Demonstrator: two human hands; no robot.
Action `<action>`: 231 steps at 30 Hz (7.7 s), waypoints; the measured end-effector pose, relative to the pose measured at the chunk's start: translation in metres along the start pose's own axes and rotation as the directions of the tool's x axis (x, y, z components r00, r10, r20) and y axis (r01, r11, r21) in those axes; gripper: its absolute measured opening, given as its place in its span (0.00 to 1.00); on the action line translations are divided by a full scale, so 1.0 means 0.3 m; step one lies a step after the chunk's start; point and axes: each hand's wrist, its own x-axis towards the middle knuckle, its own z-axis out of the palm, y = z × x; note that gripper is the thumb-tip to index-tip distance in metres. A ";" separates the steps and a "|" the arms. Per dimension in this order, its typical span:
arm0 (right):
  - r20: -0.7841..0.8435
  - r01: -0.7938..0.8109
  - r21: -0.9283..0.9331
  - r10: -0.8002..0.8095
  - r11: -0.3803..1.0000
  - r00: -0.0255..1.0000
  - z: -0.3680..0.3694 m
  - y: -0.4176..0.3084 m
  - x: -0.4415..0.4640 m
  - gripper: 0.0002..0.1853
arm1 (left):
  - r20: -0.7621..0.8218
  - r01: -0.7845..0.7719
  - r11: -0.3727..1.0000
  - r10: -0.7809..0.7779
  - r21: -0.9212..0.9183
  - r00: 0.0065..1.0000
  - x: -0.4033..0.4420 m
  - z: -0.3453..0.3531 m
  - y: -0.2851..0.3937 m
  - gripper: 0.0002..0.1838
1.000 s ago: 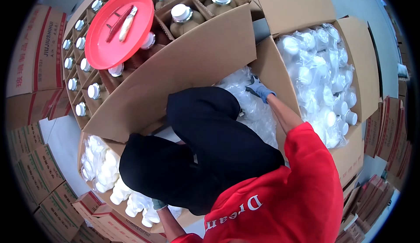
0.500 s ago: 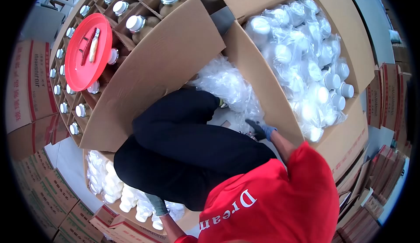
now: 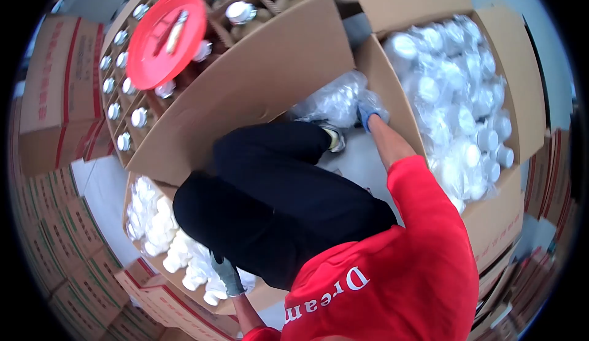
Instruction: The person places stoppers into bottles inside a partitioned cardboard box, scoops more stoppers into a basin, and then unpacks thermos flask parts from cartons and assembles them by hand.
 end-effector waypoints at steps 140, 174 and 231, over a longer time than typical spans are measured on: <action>0.172 0.833 0.488 -0.964 0.261 0.201 -0.453 -0.886 -1.048 0.09 | -0.091 -0.266 0.466 0.365 -0.844 0.927 0.144 0.203 0.722 0.25; 0.194 0.805 0.323 -0.867 0.498 0.459 -0.352 -0.842 -1.119 0.24 | 0.138 -0.537 0.577 0.749 -0.615 0.648 0.216 0.191 0.808 0.19; 0.132 0.790 -0.569 -0.923 0.228 0.361 -0.447 -1.452 -0.218 0.27 | -0.247 -0.779 0.516 0.856 0.357 0.454 0.860 0.088 0.937 0.31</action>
